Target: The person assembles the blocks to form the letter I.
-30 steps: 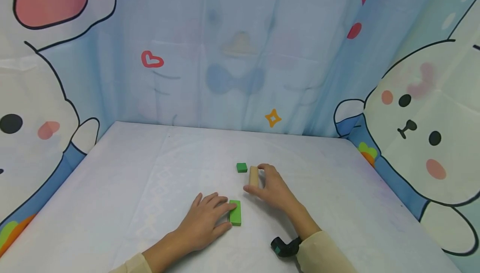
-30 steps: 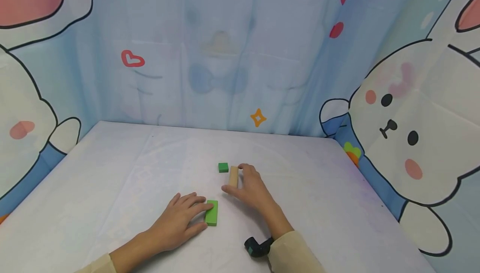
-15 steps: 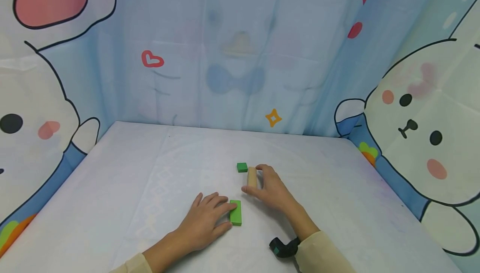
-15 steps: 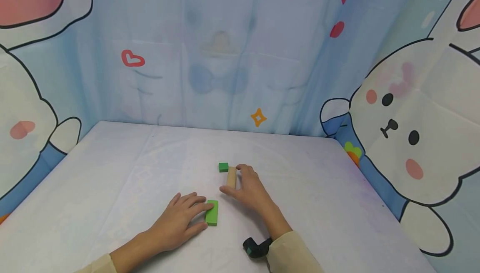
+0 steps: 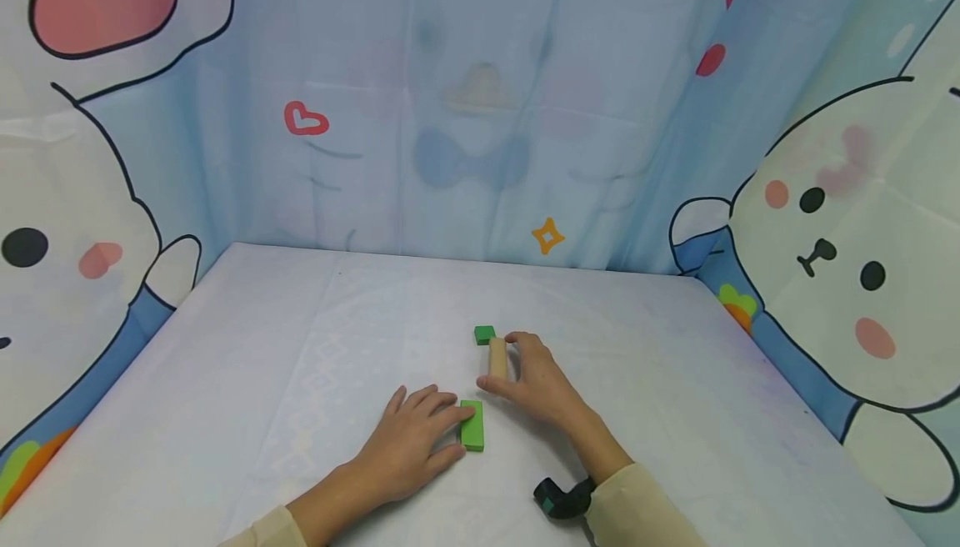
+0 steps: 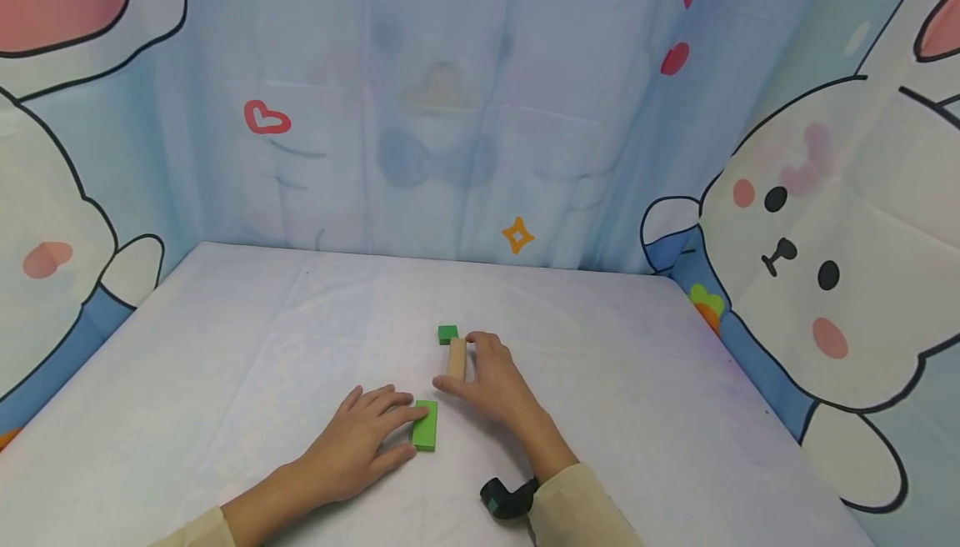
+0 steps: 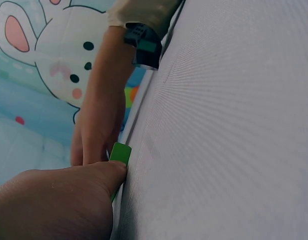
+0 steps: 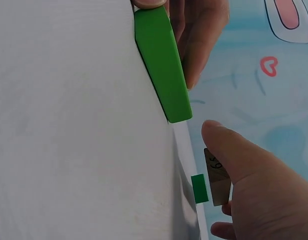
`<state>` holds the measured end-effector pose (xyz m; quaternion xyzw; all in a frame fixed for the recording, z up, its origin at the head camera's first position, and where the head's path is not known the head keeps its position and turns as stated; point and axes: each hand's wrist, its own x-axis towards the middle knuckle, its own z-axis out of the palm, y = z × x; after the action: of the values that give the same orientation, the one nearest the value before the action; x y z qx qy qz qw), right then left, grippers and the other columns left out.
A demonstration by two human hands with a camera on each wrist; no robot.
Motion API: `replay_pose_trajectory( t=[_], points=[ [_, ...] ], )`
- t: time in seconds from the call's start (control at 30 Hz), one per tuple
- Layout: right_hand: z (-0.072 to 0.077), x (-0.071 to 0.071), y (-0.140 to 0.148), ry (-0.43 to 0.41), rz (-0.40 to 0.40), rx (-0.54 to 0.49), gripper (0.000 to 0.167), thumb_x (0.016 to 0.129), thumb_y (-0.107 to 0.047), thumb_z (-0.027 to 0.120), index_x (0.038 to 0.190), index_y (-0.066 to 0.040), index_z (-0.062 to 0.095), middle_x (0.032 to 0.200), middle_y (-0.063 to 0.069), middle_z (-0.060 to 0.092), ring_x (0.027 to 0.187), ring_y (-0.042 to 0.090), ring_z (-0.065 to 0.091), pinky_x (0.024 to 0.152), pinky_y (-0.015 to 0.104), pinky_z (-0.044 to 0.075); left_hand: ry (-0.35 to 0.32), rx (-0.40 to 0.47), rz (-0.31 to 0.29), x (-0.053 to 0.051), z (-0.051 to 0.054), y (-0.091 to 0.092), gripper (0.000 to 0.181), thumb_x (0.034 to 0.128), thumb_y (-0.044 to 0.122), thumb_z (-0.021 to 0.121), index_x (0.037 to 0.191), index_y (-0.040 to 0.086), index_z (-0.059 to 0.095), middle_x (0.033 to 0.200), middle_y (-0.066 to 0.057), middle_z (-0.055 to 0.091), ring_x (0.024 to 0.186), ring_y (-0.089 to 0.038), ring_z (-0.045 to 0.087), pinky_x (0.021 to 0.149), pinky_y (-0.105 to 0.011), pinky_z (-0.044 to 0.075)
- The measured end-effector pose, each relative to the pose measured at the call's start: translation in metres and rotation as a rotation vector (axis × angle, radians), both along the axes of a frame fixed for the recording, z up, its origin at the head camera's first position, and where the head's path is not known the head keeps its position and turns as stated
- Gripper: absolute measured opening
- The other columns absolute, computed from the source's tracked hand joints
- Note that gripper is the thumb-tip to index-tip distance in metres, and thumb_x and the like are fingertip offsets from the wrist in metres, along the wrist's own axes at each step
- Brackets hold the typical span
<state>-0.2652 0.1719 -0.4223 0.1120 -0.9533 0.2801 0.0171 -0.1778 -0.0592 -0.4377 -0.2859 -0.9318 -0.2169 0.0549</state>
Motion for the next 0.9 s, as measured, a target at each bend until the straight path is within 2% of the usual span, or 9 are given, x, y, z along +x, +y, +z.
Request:
replay_pose_trajectory(
  t=[0.27,0.67,0.9],
  points=[
    [-0.002,0.001,-0.003,0.028,0.01,0.018,0.089,0.085,-0.056,0.08,0.148,-0.003,0.045,0.152,0.019,0.048,0.139,0.037,0.049,0.112,0.058,0.045,0.015,-0.014,0.004,-0.001,0.0,0.001,0.045,0.1003,0.041,0.066,0.144,0.029,0.06,0.146,-0.005,0.059,0.142,-0.036,0.05,0.113,-0.072,0.033],
    [-0.002,0.006,-0.013,0.016,0.029,0.01,0.088,0.085,-0.057,0.079,0.146,-0.003,0.046,0.151,0.018,0.049,0.138,0.035,0.051,0.111,0.056,0.046,0.005,-0.014,0.007,-0.001,0.0,0.001,0.046,0.1003,0.04,0.066,0.144,0.03,0.059,0.146,-0.004,0.058,0.142,-0.035,0.05,0.113,-0.072,0.033],
    [-0.004,0.007,-0.019,0.027,0.026,0.051,0.086,0.085,-0.06,0.078,0.144,-0.005,0.049,0.15,0.018,0.05,0.136,0.035,0.052,0.108,0.055,0.049,0.007,-0.011,0.005,0.0,-0.001,0.0,0.046,0.1002,0.04,0.067,0.144,0.03,0.059,0.146,-0.004,0.058,0.141,-0.036,0.05,0.113,-0.073,0.033]
  ],
)
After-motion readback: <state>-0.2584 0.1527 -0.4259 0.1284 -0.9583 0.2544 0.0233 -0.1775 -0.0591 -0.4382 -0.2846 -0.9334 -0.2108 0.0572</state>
